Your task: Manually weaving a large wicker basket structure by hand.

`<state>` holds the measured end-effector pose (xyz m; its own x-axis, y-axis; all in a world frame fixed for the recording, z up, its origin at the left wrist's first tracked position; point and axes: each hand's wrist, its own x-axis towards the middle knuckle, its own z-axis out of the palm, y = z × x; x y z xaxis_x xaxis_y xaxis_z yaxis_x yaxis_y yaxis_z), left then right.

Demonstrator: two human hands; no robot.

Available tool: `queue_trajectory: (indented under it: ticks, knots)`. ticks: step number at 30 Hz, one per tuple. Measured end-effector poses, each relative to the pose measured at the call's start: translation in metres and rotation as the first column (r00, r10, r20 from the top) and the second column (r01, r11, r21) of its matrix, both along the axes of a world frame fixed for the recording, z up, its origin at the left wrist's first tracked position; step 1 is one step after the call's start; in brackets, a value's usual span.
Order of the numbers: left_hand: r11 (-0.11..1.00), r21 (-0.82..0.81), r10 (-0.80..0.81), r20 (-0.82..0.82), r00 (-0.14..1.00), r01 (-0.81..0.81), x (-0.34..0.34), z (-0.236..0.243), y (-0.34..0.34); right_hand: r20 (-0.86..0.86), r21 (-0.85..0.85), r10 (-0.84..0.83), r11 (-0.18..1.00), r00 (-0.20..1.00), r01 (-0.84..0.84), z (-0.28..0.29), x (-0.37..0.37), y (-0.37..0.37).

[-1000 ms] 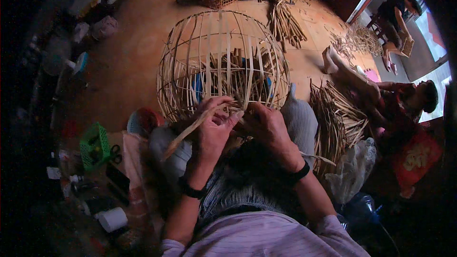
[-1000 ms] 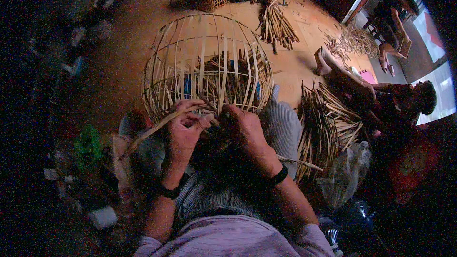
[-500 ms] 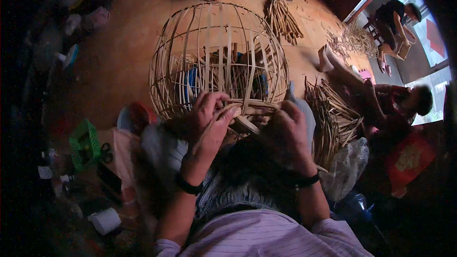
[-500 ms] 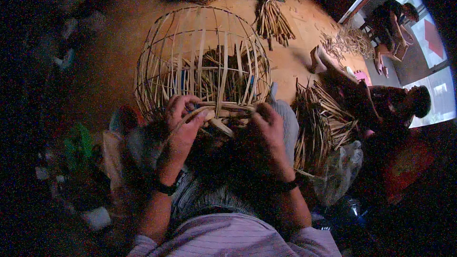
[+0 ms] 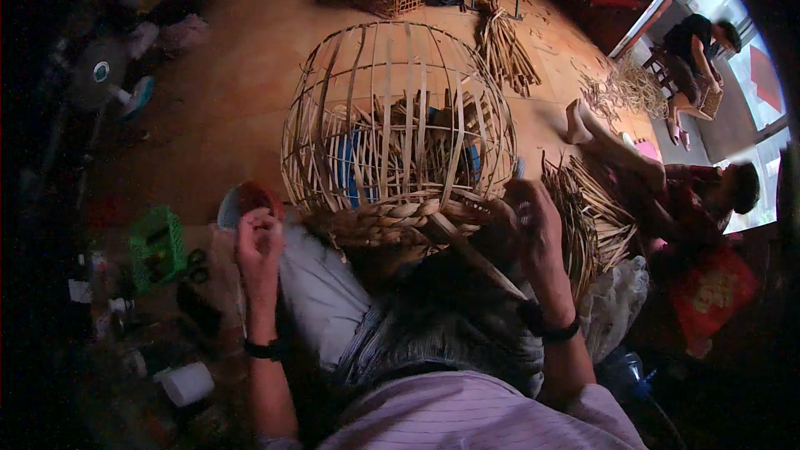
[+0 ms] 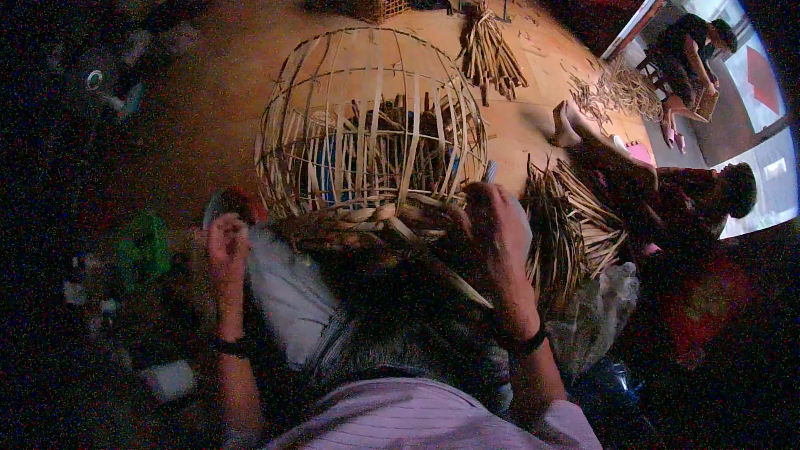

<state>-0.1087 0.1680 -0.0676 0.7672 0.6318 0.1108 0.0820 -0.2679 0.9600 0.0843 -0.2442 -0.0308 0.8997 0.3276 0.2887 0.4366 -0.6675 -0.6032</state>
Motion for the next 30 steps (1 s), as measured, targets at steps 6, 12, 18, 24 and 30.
queue_trajectory:
  ticks: [6, 12, 18, 24, 30]
  knots:
    - [0.992, 0.07, -0.094, -0.128, 0.987, 0.104, 0.002, -0.001, -0.041, 0.05, -0.051, 0.264, 0.964, 0.963, -0.262, -0.02, 0.005, 0.03]
    - [0.989, -0.066, -0.142, -0.202, 0.969, 0.131, -0.003, -0.012, -0.026, -0.101, -0.211, 0.061, 0.974, 0.993, -0.081, -0.012, -0.01, -0.015]
    - [0.983, 0.108, -0.114, -0.283, 0.952, 0.15, 0.004, 0.004, -0.034, -0.598, 0.789, 0.405, 0.448, 0.691, 0.42, -0.015, -0.03, -0.077]
    - [0.809, 0.512, -0.319, -0.03, 0.947, 0.289, 0.051, 0.044, -0.116, -0.655, 0.751, 0.36, 0.411, 0.665, 0.517, -0.031, -0.064, -0.096]
    - [0.439, 0.842, -0.431, -0.111, 0.896, 0.315, 0.101, 0.052, -0.181, -0.813, 0.582, 0.242, 0.374, 0.53, 0.722, -0.024, -0.083, -0.116]
